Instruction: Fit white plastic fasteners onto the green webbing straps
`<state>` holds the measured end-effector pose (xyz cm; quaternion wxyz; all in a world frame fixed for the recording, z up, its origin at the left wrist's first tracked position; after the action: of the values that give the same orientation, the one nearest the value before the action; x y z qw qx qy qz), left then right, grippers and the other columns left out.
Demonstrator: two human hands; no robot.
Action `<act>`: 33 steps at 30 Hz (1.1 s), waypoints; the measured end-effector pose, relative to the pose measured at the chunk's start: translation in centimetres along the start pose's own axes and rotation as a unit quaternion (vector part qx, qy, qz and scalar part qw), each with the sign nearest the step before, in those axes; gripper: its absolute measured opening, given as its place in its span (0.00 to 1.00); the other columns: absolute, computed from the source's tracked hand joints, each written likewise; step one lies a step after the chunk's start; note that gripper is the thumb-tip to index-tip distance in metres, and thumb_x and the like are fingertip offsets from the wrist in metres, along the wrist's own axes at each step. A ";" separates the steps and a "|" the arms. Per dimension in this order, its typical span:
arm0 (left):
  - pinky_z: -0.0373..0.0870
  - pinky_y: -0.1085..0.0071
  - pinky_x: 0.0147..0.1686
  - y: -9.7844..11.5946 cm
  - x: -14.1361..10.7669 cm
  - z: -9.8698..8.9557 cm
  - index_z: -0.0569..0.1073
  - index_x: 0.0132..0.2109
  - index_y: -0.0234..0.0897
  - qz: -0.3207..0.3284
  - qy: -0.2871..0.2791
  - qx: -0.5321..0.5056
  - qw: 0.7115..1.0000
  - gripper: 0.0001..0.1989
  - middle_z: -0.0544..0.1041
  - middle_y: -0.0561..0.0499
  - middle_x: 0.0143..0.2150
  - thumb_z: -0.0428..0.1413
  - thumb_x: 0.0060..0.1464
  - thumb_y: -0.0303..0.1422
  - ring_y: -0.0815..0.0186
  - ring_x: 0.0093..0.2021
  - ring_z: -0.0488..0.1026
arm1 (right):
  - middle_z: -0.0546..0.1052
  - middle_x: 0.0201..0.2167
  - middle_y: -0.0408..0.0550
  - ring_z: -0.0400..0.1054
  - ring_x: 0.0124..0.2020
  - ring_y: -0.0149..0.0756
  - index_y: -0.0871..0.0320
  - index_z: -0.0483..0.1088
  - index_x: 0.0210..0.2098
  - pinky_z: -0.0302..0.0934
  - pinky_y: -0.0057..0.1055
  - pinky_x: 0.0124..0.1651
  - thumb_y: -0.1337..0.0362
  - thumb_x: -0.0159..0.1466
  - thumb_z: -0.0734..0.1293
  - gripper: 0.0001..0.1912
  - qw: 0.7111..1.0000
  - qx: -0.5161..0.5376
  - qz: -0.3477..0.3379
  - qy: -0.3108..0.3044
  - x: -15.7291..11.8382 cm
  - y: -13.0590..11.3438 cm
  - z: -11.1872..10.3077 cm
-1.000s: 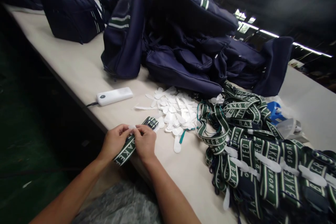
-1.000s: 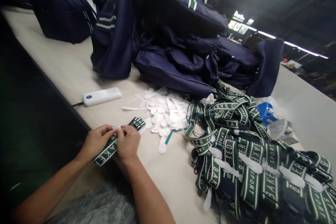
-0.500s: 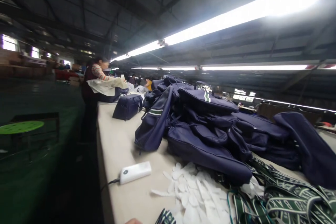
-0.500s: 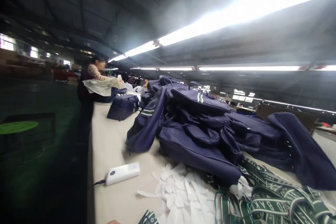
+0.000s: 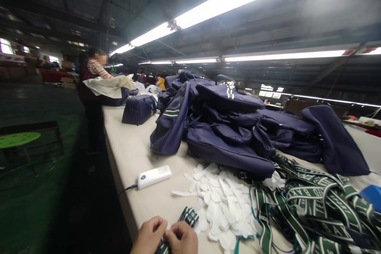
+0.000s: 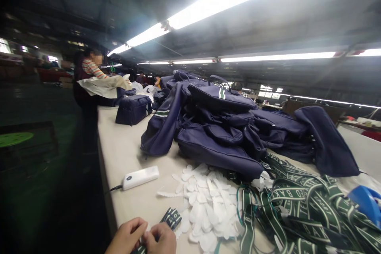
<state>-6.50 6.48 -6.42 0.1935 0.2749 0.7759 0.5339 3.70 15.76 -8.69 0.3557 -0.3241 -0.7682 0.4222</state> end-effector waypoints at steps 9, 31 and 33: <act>0.68 0.72 0.32 -0.7 -1.5 -0.1 0.74 0.30 0.38 0.023 0.051 0.051 0.997 0.16 0.77 0.51 0.26 0.51 0.57 0.44 0.62 0.29 0.73 | 0.76 0.22 0.45 0.71 0.26 0.39 0.56 0.70 0.24 0.55 0.31 0.32 0.65 0.61 0.65 0.09 0.995 -0.094 -0.009 0.039 -0.9 -1.2 0.0; 0.70 0.75 0.30 0.5 -1.7 -0.2 0.73 0.28 0.41 0.231 0.122 0.116 0.958 0.18 0.76 0.50 0.26 0.48 0.65 0.38 0.65 0.27 0.75 | 0.75 0.26 0.46 0.71 0.26 0.41 0.54 0.68 0.27 0.48 0.32 0.28 0.72 0.60 0.62 0.09 0.967 -0.233 -0.100 0.022 0.0 -2.0 1.4; 0.71 0.73 0.32 0.0 -1.6 0.0 0.73 0.28 0.41 0.214 0.111 0.115 0.964 0.19 0.77 0.49 0.27 0.47 0.65 0.40 0.63 0.28 0.75 | 0.75 0.25 0.46 0.71 0.25 0.41 0.54 0.68 0.27 0.47 0.32 0.28 0.73 0.59 0.62 0.08 0.959 -0.260 -0.101 0.038 -0.1 -2.0 1.6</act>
<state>-5.25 5.43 -6.34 -0.0455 0.3943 0.7714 0.4975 2.01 14.16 -7.55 0.3290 -0.3420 -0.8662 0.1567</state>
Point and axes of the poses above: each hand's wrist, its own x-axis towards the middle knuckle, its own z-axis out of the palm, y = z × x, the point moved 5 cm from there along x, towards the middle knuckle
